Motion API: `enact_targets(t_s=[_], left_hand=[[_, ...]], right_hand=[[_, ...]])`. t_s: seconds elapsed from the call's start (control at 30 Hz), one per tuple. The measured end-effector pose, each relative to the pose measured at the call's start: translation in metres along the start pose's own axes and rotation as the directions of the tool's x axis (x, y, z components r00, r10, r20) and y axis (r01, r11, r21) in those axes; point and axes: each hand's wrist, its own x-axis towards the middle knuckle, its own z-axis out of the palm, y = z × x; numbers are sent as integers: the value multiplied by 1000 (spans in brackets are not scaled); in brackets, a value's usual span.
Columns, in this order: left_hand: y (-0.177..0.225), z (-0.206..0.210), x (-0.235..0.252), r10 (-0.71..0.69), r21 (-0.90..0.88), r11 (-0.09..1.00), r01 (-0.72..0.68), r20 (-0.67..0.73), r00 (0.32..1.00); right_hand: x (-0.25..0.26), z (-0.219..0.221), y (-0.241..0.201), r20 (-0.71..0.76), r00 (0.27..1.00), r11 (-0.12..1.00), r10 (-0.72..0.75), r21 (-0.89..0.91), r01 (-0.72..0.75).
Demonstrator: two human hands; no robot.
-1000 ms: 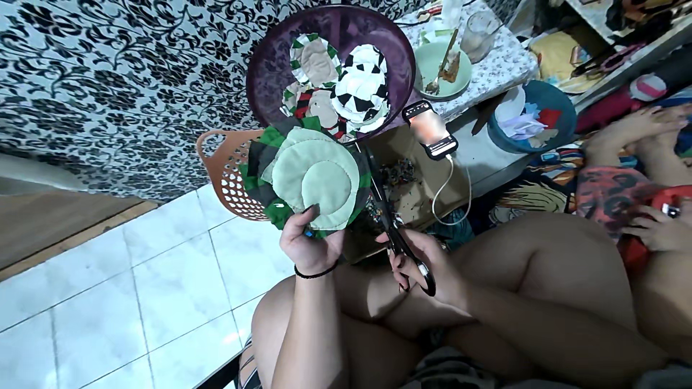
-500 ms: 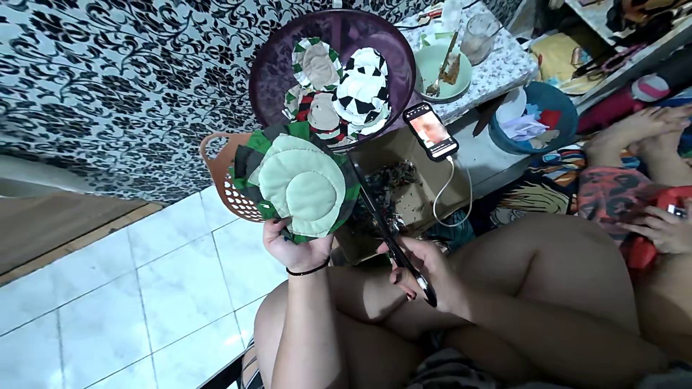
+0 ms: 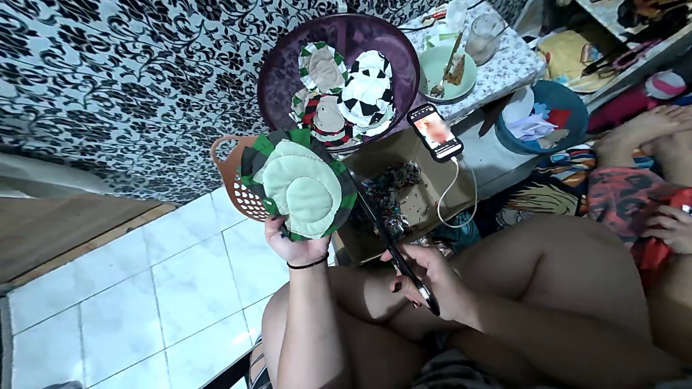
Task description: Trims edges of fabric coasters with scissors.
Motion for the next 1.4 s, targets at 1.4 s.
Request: enact_targets(t_s=[1.4], left_hand=[[-4,4,7,-147,-47,988,148,14,989]], right_hand=[[7,-2,6,-55,978,971,-200,-142,191]])
